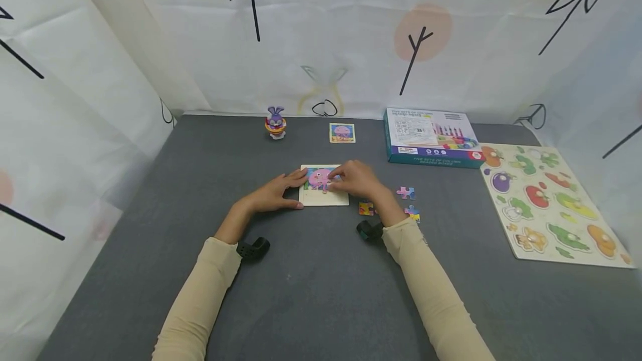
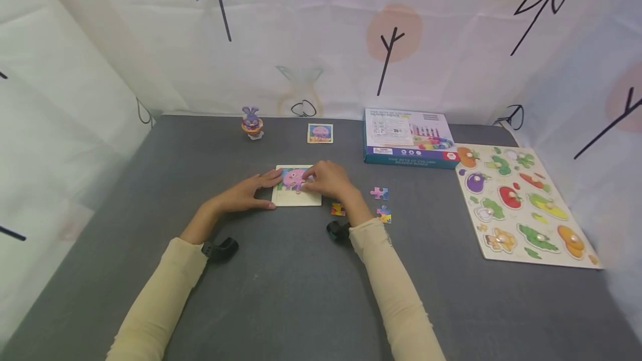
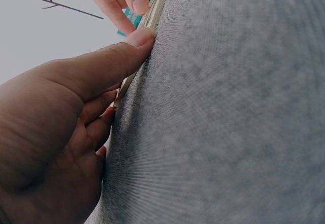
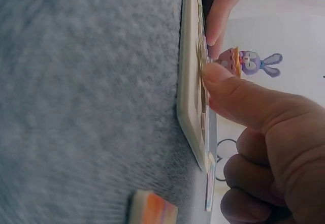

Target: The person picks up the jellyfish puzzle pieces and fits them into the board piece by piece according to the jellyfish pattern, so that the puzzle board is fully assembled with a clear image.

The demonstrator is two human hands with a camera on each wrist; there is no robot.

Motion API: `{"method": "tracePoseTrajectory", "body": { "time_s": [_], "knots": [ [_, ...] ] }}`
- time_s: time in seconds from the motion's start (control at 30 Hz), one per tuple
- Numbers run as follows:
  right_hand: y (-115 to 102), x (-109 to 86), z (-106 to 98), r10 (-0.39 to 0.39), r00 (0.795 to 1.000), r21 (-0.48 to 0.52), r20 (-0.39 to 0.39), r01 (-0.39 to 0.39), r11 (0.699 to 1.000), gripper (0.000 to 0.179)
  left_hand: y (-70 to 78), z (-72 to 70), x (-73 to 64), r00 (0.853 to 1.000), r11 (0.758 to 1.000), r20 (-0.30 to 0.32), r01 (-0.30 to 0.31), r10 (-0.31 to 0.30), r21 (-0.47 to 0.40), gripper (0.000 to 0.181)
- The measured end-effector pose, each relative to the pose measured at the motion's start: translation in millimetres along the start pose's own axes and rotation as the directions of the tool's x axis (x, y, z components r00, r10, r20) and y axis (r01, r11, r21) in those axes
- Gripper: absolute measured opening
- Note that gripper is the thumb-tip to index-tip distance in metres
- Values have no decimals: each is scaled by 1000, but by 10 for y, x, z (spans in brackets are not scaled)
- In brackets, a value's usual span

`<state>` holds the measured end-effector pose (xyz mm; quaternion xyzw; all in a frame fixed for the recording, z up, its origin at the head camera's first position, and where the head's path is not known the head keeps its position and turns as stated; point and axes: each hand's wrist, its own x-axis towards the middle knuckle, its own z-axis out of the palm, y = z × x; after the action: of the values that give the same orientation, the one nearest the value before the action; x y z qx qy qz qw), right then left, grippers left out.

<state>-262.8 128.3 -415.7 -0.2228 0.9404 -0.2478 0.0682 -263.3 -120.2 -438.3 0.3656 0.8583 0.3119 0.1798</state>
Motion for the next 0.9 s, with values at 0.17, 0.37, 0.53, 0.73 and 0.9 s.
{"method": "tracePoseTrajectory", "body": {
  "time_s": [0.17, 0.37, 0.53, 0.73, 0.9],
  "knots": [
    [-7, 16, 30, 3, 1000, 17, -13, -3, 1000, 41, -2, 9, 8, 1000, 1000, 4, 3, -3, -5, 75],
    [-42, 37, 73, 38, 999, 27, 35, -39, 999, 53, -14, 24, 23, 1000, 1000, 10, 11, -11, -3, 75],
    [-71, 53, 67, 68, 995, 35, 67, -70, 997, 51, 2, 15, 28, 1000, 1000, 6, 6, -6, -20, 75],
    [-116, 63, 37, 110, 990, 27, 87, -113, 993, 47, 11, 8, 28, 1000, 1000, 14, 12, -11, -14, 74],
    [-95, 59, 39, 98, 991, 18, 86, -99, 995, 49, 5, 7, 17, 1000, 1000, 11, 19, -19, -16, 75]
  ]
}}
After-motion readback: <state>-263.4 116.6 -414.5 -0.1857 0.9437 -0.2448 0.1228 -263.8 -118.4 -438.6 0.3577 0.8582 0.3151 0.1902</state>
